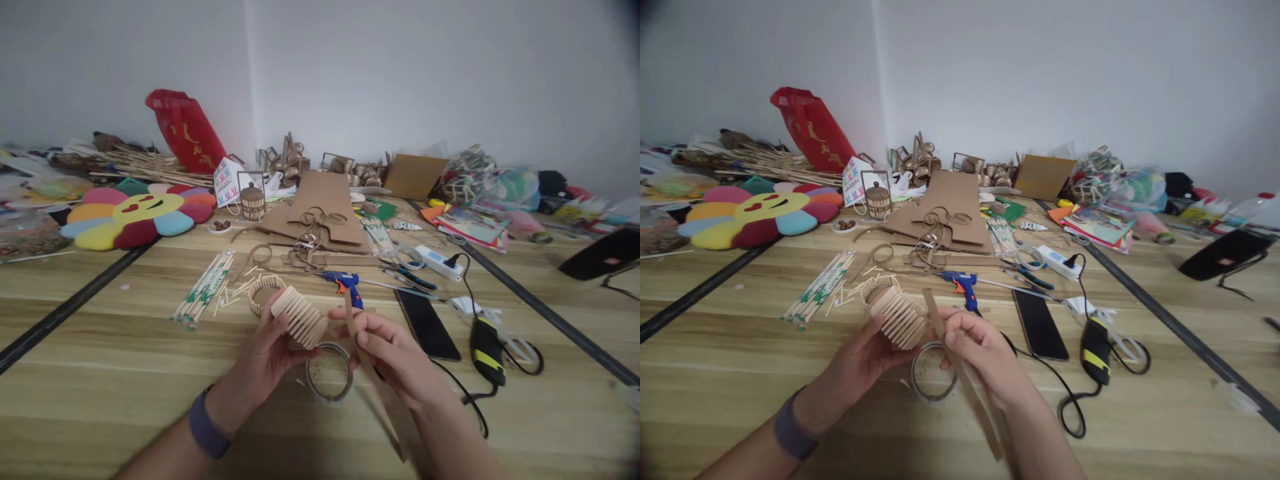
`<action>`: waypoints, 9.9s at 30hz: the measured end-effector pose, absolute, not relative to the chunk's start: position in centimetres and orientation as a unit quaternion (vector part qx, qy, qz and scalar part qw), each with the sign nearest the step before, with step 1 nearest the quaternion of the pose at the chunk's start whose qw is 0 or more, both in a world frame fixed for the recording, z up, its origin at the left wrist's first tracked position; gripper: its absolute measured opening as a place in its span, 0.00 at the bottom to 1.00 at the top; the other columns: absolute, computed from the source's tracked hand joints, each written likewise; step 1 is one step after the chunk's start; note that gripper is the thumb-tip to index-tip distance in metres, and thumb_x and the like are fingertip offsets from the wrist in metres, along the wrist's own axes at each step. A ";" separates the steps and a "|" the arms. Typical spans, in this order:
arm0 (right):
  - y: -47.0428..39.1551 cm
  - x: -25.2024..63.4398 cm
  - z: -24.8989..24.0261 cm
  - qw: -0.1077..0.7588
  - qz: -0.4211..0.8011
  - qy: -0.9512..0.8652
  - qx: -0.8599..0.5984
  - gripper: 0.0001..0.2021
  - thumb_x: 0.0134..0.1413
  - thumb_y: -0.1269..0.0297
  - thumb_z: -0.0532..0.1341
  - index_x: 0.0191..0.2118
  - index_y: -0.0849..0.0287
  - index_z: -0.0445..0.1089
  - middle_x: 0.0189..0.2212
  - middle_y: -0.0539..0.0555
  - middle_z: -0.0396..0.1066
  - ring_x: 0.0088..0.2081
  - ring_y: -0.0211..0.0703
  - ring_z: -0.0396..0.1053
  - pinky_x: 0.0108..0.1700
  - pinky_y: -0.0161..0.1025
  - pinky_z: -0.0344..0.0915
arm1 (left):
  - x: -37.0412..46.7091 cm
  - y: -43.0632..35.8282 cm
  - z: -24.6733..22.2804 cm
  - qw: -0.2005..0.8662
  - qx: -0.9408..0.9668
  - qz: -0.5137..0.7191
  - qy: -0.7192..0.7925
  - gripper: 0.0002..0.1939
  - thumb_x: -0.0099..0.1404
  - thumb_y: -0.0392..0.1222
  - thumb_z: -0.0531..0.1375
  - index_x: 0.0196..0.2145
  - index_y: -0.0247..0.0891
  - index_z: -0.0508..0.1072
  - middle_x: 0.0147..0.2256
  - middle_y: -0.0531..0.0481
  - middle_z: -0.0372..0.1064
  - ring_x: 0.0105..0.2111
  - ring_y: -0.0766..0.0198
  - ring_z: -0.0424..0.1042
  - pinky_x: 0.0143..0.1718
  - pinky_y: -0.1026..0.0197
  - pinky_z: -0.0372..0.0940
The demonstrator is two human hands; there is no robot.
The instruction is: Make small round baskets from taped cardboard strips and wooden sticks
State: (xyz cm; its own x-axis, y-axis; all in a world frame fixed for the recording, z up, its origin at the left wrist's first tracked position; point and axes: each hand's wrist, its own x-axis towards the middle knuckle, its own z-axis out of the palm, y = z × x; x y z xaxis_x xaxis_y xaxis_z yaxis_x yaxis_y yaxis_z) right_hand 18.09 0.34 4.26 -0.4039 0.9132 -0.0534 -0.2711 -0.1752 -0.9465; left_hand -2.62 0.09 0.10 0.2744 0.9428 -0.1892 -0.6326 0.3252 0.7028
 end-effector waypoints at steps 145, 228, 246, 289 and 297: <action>-1.0 15.2 0.7 0.329 0.515 -0.669 -0.422 0.12 0.57 0.56 0.62 0.38 0.59 0.69 0.34 0.53 0.73 0.36 0.44 0.70 0.37 0.36 0.64 | -2.4 -2.0 -2.0 0.717 0.250 0.603 0.244 0.29 0.62 0.55 0.64 0.59 0.52 0.66 0.55 0.49 0.70 0.57 0.48 0.67 0.55 0.47 0.64; -0.8 16.0 1.9 0.351 0.373 -0.742 -0.433 0.11 0.59 0.62 0.60 0.26 0.58 0.68 0.24 0.49 0.70 0.29 0.39 0.68 0.32 0.34 0.61 | -4.3 -1.5 -2.1 0.810 0.226 0.505 0.195 0.19 0.61 0.50 0.63 0.45 0.37 0.79 0.45 0.45 0.79 0.49 0.48 0.75 0.56 0.48 0.65; -0.8 15.3 1.7 0.438 0.387 -0.727 -0.361 0.10 0.58 0.67 0.60 0.26 0.57 0.63 0.36 0.54 0.72 0.41 0.43 0.70 0.43 0.37 0.65 | -3.0 -1.1 -1.0 0.736 0.286 0.547 0.279 0.28 0.61 0.56 0.65 0.56 0.49 0.67 0.52 0.48 0.72 0.49 0.48 0.73 0.45 0.50 0.70; -1.3 14.7 1.1 0.411 0.467 -0.690 -0.371 0.04 0.58 0.65 0.61 0.36 0.57 0.74 0.54 0.61 0.68 0.58 0.49 0.65 0.55 0.42 0.64 | -3.1 -1.2 -1.7 0.264 0.601 0.659 0.367 0.46 0.51 0.32 0.71 0.62 0.49 0.57 0.61 0.42 0.59 0.59 0.49 0.65 0.55 0.51 0.66; -0.8 14.6 1.6 0.384 0.470 -0.709 -0.359 0.11 0.52 0.75 0.60 0.39 0.56 0.76 0.59 0.58 0.66 0.62 0.51 0.61 0.62 0.46 0.58 | -4.6 -1.0 -1.6 0.076 0.716 0.634 0.280 0.55 0.46 0.26 0.72 0.66 0.49 0.54 0.63 0.41 0.55 0.62 0.48 0.60 0.57 0.47 0.65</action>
State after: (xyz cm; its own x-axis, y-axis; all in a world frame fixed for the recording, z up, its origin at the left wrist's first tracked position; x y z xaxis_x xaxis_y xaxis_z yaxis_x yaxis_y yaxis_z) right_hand 14.61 -0.79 1.62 -0.4468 0.8704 0.2066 0.1475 0.2994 -0.9426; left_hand -4.61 -0.96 -1.64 0.0381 0.4982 0.8662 0.3051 -0.8312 0.4647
